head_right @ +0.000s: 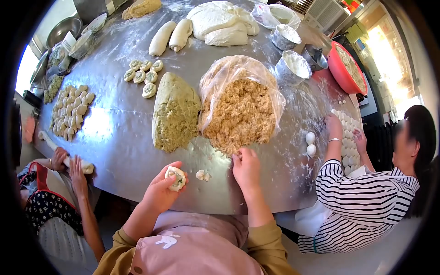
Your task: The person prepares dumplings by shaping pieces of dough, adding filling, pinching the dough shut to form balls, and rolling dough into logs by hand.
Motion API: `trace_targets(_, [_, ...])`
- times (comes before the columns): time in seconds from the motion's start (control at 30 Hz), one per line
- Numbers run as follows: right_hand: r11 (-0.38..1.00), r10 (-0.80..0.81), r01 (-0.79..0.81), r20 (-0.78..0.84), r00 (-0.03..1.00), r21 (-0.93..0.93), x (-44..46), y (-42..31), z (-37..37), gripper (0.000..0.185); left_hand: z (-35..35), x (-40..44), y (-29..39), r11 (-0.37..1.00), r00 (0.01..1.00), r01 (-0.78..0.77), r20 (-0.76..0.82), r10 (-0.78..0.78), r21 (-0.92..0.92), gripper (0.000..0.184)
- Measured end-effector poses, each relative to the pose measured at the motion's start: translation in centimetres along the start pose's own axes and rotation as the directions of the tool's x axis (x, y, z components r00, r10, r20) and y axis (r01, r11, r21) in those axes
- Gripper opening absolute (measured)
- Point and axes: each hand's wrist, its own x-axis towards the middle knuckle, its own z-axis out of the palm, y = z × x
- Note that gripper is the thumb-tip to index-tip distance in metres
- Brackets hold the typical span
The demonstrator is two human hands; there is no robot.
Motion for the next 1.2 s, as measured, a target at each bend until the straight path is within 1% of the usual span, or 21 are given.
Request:
trace_targets(0.07, [0.992, 0.066, -0.066, 0.003, 0.998, 0.104, 0.3, -0.7, -2.2, 0.024, -0.4, -0.2, 0.0, 0.998, 1.000, 0.006, -0.008, -0.006, 0.062, 0.034])
trace_targets(0.1, [0.994, 0.021, -0.021, 0.001, 1.000, 0.109, 0.3, -0.6, -3.1, 0.023, -0.7, -0.4, -0.3, 0.996, 1.000, 0.017, -0.015, -0.015, 0.090, 0.033])
trace_targets(0.2, [0.991, 0.043, -0.048, 0.043, 0.998, 0.127, -0.1, 0.9, -4.3, 0.030, -0.3, -0.6, -0.6, 0.987, 0.993, 0.107, -0.059, -0.101, 0.120, 0.032])
trace_targets(0.23, [1.000, 0.007, -0.007, 0.065, 0.998, 0.013, 0.0, 0.8, -5.1, 0.038, -0.1, -0.5, -0.8, 0.984, 0.993, 0.115, -0.049, -0.109, 0.138, 0.031])
trace_targets(0.33, [0.999, -0.018, 0.021, 0.114, 0.993, -0.025, -0.1, 0.6, -6.3, 0.043, 0.3, -0.6, -1.3, 0.981, 0.994, 0.112, -0.035, -0.108, 0.160, 0.030])
trace_targets(0.43, [0.990, -0.047, 0.071, 0.188, 0.981, -0.121, 0.4, 0.2, -5.6, 0.038, 0.3, -0.2, -1.2, 0.982, 0.995, 0.099, -0.009, -0.099, 0.162, 0.029])
trace_targets(0.53, [0.977, -0.035, 0.093, 0.283, 0.959, -0.192, 1.4, 1.4, -4.2, 0.032, 0.3, -0.1, -0.8, 0.983, 0.993, 0.113, 0.017, -0.117, 0.147, 0.028])
trace_targets(0.63, [0.987, -0.137, 0.152, 0.211, 0.968, -0.058, 2.2, 1.2, -4.6, 0.022, 0.4, -0.4, -0.5, 0.984, 0.991, 0.120, 0.038, -0.126, 0.130, 0.029])
trace_targets(0.67, [0.996, -0.062, 0.047, 0.202, 0.977, 0.077, 2.3, 0.6, -4.9, 0.020, 0.2, -0.4, -0.7, 0.987, 0.992, 0.108, 0.044, -0.114, 0.118, 0.029])
trace_targets(0.73, [0.926, 0.102, -0.173, 0.220, 0.970, 0.335, 2.3, -1.1, -6.0, 0.017, 0.1, -0.3, -1.2, 0.988, 0.993, 0.113, 0.035, -0.117, 0.101, 0.030])
trace_targets(0.77, [0.878, 0.120, -0.202, 0.209, 0.971, 0.434, 2.3, -1.3, -5.9, 0.016, 0.1, -0.1, -1.5, 0.987, 0.991, 0.126, 0.023, -0.128, 0.099, 0.031])
trace_targets(0.8, [0.881, 0.175, -0.254, 0.224, 0.959, 0.399, 2.4, -0.7, -5.3, 0.016, 0.3, 0.0, -1.7, 0.986, 0.990, 0.138, 0.011, -0.140, 0.098, 0.031])
trace_targets(0.87, [0.874, 0.289, -0.361, 0.248, 0.924, 0.326, 2.4, 0.6, -3.4, 0.016, 0.7, 0.3, -2.0, 0.975, 0.984, 0.164, 0.040, -0.172, 0.151, 0.031])
trace_targets(0.9, [0.823, 0.286, -0.372, 0.253, 0.924, 0.430, 2.6, 0.1, -3.3, 0.017, 1.0, 0.7, -1.8, 0.970, 0.982, 0.165, 0.057, -0.178, 0.180, 0.032])
trace_targets(0.97, [0.684, 0.271, -0.405, 0.304, 0.913, 0.606, 1.9, -1.6, -3.3, 0.018, 1.7, 1.6, -2.0, 0.971, 0.987, 0.146, 0.037, -0.155, 0.191, 0.032])
trace_targets(1.03, [0.535, 0.242, -0.474, 0.410, 0.879, 0.699, 1.2, -3.1, -3.3, 0.019, 2.3, 2.4, -2.1, 0.965, 0.989, 0.139, 0.016, -0.146, 0.221, 0.031])
trace_targets(1.07, [0.455, 0.214, -0.505, 0.460, 0.862, 0.734, 1.0, -3.9, -3.4, 0.020, 2.7, 3.0, -2.3, 0.984, 0.991, 0.131, 0.008, -0.133, 0.118, 0.030])
trace_targets(1.1, [0.419, 0.199, -0.523, 0.487, 0.851, 0.743, 0.6, -4.9, -3.4, 0.019, 3.0, 3.8, -2.6, 0.993, 0.993, 0.119, -0.002, -0.119, 0.010, 0.030])
trace_targets(1.13, [0.471, 0.168, -0.481, 0.460, 0.872, 0.740, 0.0, -5.7, -3.1, 0.018, 3.2, 4.2, -2.8, 0.989, 0.994, 0.105, -0.016, -0.107, -0.103, 0.029])
trace_targets(1.17, [0.520, 0.136, -0.437, 0.434, 0.891, 0.734, -0.7, -6.6, -2.7, 0.017, 3.4, 4.6, -2.5, 0.987, 0.991, 0.137, -0.001, -0.138, -0.087, 0.031])
trace_targets(1.2, [0.566, 0.103, -0.389, 0.406, 0.908, 0.727, -1.0, -7.5, -2.4, 0.016, 3.5, 4.8, -2.8, 0.991, 0.995, 0.097, 0.001, -0.097, -0.093, 0.032])
